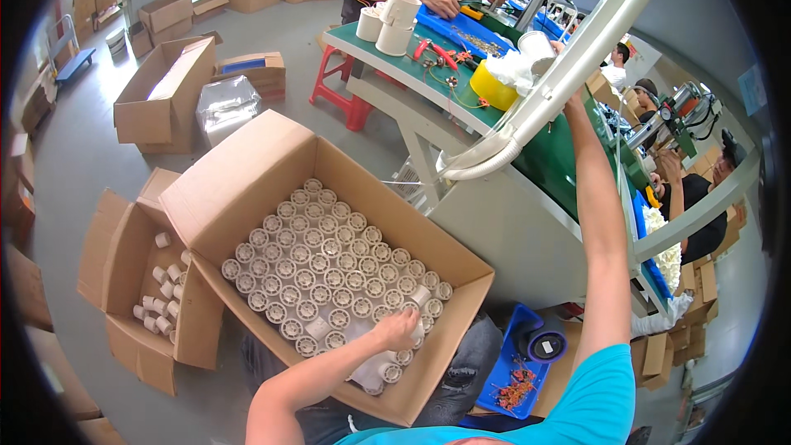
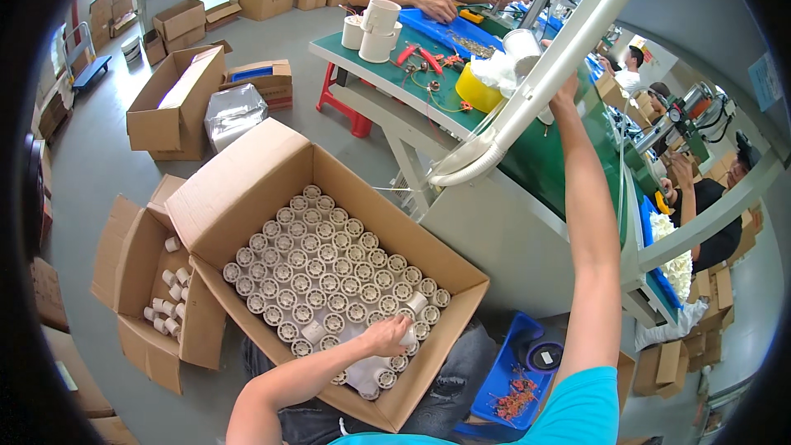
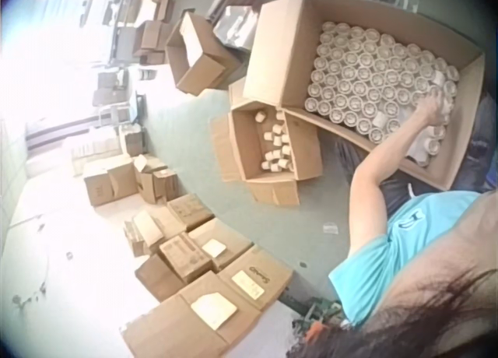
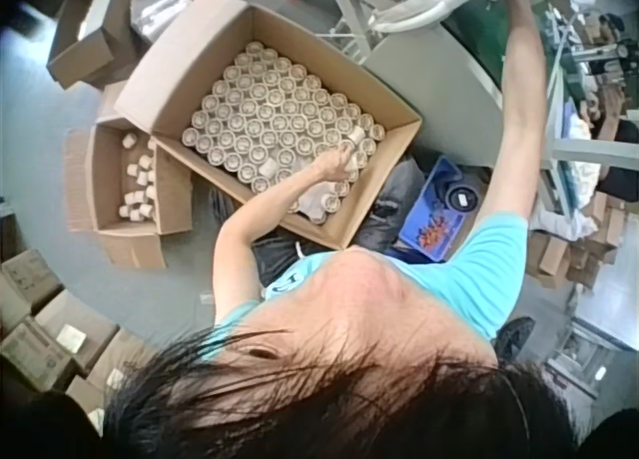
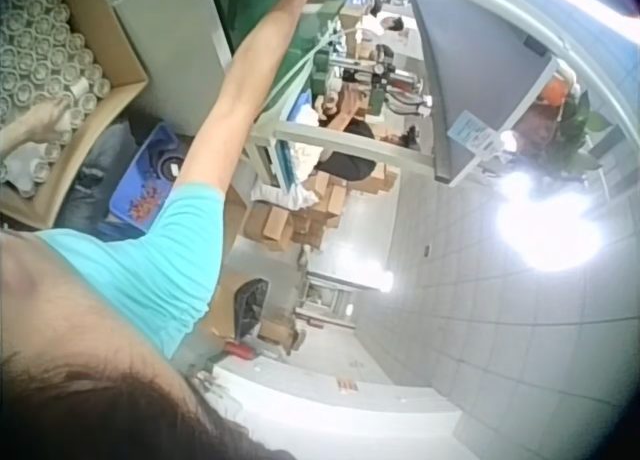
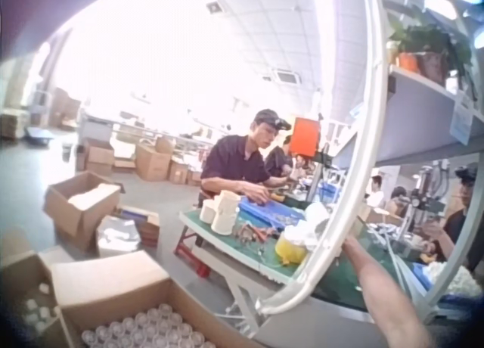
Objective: The person assembles electrical components by taking plastic cylinders from a box, inserting wired parts from a tray into each cylinder by hand, and placing the assembled units onto a conveyor belt.
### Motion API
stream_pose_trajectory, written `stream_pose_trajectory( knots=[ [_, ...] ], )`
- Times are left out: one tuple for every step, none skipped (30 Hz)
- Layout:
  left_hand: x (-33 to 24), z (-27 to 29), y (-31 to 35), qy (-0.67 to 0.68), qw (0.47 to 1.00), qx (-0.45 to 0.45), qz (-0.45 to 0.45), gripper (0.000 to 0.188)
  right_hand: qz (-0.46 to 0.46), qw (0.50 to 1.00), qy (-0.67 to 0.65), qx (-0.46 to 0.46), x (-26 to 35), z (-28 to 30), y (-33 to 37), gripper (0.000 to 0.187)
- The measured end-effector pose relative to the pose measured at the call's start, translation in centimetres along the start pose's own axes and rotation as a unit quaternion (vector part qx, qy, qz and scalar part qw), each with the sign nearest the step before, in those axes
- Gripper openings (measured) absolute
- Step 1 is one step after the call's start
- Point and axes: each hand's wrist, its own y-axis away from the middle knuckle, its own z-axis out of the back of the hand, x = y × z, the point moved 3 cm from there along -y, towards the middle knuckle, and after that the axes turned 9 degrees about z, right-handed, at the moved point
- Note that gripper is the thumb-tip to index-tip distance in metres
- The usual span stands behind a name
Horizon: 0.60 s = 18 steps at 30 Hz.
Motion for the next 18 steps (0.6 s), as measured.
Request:
stream_pose_trajectory(
  knots=[
    [0.1,0.1,0.2,-0.009,1.000,0.006,0.008,0.060,-0.003,1.000,-0.001,0.001,0.0,-0.7,0.2,0.044],
    [0.1,0.2,0.3,-0.018,1.000,0.012,0.014,0.060,-0.006,1.000,0.000,0.002,0.0,-1.1,0.3,0.044],
    [0.4,0.2,0.4,-0.018,1.000,0.012,0.018,0.060,-0.007,1.000,-0.004,0.002,0.2,-1.3,0.4,0.044],
    [0.6,0.1,0.5,-0.018,1.000,0.010,0.020,0.060,-0.015,1.000,-0.009,0.008,0.3,-1.5,0.5,0.044],
    [0.7,0.0,0.5,-0.017,1.000,0.009,0.022,0.060,-0.023,1.000,-0.013,0.014,0.4,-1.7,0.6,0.044],
    [0.8,-0.1,0.6,-0.018,1.000,0.009,0.022,0.060,-0.023,1.000,-0.013,0.014,0.4,-1.7,0.6,0.044],
    [0.8,-0.1,0.6,-0.018,1.000,0.005,0.020,0.060,-0.020,1.000,-0.014,0.015,0.5,-1.8,0.6,0.045],
    [0.9,-0.1,0.6,-0.018,1.000,0.000,0.020,0.060,-0.018,1.000,-0.016,0.017,0.6,-2.0,0.6,0.045],
    [0.8,-0.1,0.5,-0.019,1.000,0.001,0.017,0.060,-0.018,1.000,-0.014,0.016,0.2,-1.6,0.5,0.045],
    [0.7,-0.1,0.4,-0.017,1.000,0.003,0.014,0.060,-0.019,1.000,0.004,0.016,-0.1,-1.5,0.4,0.045],
    [0.6,0.0,0.4,-0.015,1.000,0.005,0.011,0.060,-0.021,0.999,0.021,0.016,-0.4,-1.4,0.2,0.044],
    [0.4,0.1,0.3,-0.016,1.000,0.005,0.008,0.060,-0.023,0.999,0.038,0.015,-0.7,-1.3,0.1,0.044],
    [0.3,0.1,0.3,-0.012,1.000,0.010,0.009,0.060,-0.025,0.998,0.056,0.014,-1.0,-1.0,0.0,0.044],
    [0.1,0.2,0.2,-0.009,1.000,0.016,0.009,0.060,-0.027,0.997,0.074,0.013,-1.3,-0.6,-0.1,0.043],
    [0.4,0.2,0.3,-0.011,1.000,0.015,0.015,0.060,-0.029,0.997,0.068,0.012,-0.9,-1.3,0.1,0.043],
    [0.6,0.1,0.5,-0.010,1.000,0.012,0.018,0.060,-0.022,0.997,0.069,0.013,-0.4,-2.0,0.3,0.042],
    [0.9,0.1,0.6,-0.009,1.000,0.010,0.021,0.060,-0.016,0.997,0.069,0.015,0.2,-2.7,0.4,0.041],
    [0.8,0.2,0.6,-0.010,1.000,0.010,0.021,0.060,-0.016,0.997,0.069,0.014,0.3,-2.7,0.3,0.041]
  ],
)
